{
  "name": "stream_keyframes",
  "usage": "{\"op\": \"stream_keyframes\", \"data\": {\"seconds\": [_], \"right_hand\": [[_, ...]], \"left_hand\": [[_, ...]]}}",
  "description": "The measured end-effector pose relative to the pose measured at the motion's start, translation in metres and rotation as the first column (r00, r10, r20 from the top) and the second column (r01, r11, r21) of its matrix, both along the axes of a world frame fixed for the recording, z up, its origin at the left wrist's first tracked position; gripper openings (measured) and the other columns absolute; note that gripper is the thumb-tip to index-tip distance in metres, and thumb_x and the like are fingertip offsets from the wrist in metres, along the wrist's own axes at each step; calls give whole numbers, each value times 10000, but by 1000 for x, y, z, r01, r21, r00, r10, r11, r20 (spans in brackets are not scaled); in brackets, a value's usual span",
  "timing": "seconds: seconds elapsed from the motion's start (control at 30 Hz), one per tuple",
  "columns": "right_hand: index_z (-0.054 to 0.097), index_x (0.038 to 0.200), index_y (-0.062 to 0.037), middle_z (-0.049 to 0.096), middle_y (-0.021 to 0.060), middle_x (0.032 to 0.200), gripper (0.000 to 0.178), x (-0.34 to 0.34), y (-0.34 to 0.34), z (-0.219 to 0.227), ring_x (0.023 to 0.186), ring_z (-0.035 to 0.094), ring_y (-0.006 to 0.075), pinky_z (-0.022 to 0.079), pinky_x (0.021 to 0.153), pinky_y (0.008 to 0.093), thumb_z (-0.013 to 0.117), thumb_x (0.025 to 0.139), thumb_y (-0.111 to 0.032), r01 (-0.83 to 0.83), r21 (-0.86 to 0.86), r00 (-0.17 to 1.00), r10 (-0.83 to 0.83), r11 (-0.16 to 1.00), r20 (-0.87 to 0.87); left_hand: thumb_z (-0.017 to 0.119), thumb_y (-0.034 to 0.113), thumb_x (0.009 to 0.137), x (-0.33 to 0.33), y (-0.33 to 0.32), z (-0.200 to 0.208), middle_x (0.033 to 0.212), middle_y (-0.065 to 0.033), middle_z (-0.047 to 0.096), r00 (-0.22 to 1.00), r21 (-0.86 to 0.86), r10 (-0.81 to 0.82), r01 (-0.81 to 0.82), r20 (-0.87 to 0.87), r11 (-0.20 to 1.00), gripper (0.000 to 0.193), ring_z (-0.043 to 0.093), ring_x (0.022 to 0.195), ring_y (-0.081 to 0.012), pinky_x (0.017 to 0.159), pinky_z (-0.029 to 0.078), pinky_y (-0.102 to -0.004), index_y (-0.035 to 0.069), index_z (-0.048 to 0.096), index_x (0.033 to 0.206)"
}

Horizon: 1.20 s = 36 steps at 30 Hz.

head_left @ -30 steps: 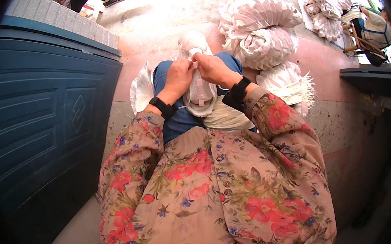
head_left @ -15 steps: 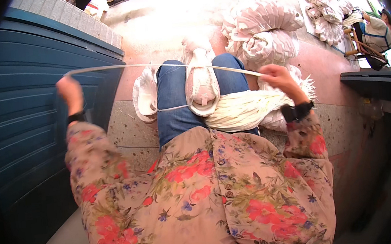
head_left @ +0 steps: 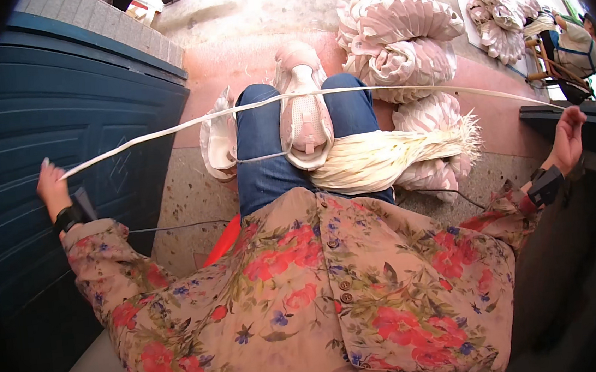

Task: The recorder is lacing a white athletic shoe by hand, pulling laces through eyelets and organizing bunches of laces.

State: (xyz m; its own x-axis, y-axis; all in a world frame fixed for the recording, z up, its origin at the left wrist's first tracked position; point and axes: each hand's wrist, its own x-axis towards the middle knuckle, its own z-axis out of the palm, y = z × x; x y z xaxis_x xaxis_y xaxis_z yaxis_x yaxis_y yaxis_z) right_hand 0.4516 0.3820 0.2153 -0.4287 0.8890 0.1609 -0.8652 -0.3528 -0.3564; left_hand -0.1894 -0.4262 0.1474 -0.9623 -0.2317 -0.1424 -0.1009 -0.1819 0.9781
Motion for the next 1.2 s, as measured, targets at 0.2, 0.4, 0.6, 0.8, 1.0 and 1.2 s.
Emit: {"op": "stream_keyframes", "data": {"seconds": [0.2,0.4,0.6,0.8,1.0,1.2], "right_hand": [[552,1019,15,588,94,983,225,-170,-110,-71,911,567,166,458,800,260,457,886,-140,-197,207,564,-62,958,823],[608,780,-47,558,79,872,98,-252,-250,-168,823,509,230,410,737,306,544,798,-119,-766,583,451,-420,272,788],[589,731,-55,561,93,829,85,-286,-276,-222,860,492,284,393,730,375,508,735,-79,-766,642,496,-602,34,625],[565,725,-54,578,92,809,104,-301,-277,-225,807,512,280,390,701,373,490,771,-111,-816,575,362,-730,52,579],[591,687,-83,581,65,737,83,-312,-284,-211,798,530,225,373,732,371,510,693,-99,-836,498,437,-830,-231,348],[583,668,-85,584,62,692,75,-317,-280,-212,736,544,212,381,724,357,514,691,-105,-833,461,485,-806,-307,339]], "left_hand": [[584,43,737,115,196,-26,670,1,514,787,-264,-534,610,309,747,187,404,431,-46,368,332,-186,48,559,922],[558,118,794,216,329,-90,765,-26,571,301,-48,-783,943,545,330,286,521,554,-54,450,394,-154,-1,529,1052],[541,131,794,234,361,-128,653,-29,573,450,-474,-782,850,431,228,180,532,575,-102,522,414,-225,-19,611,866],[510,195,766,229,358,-131,777,-200,598,540,-724,-780,668,315,170,220,585,754,-335,683,456,-384,16,618,832],[528,156,753,236,364,-124,784,-167,602,540,-888,-826,444,159,120,170,550,818,-332,733,435,-390,13,616,783],[544,106,725,227,362,-137,793,-143,595,455,-955,-890,269,12,125,107,493,876,-339,798,390,-383,17,601,733]]}}
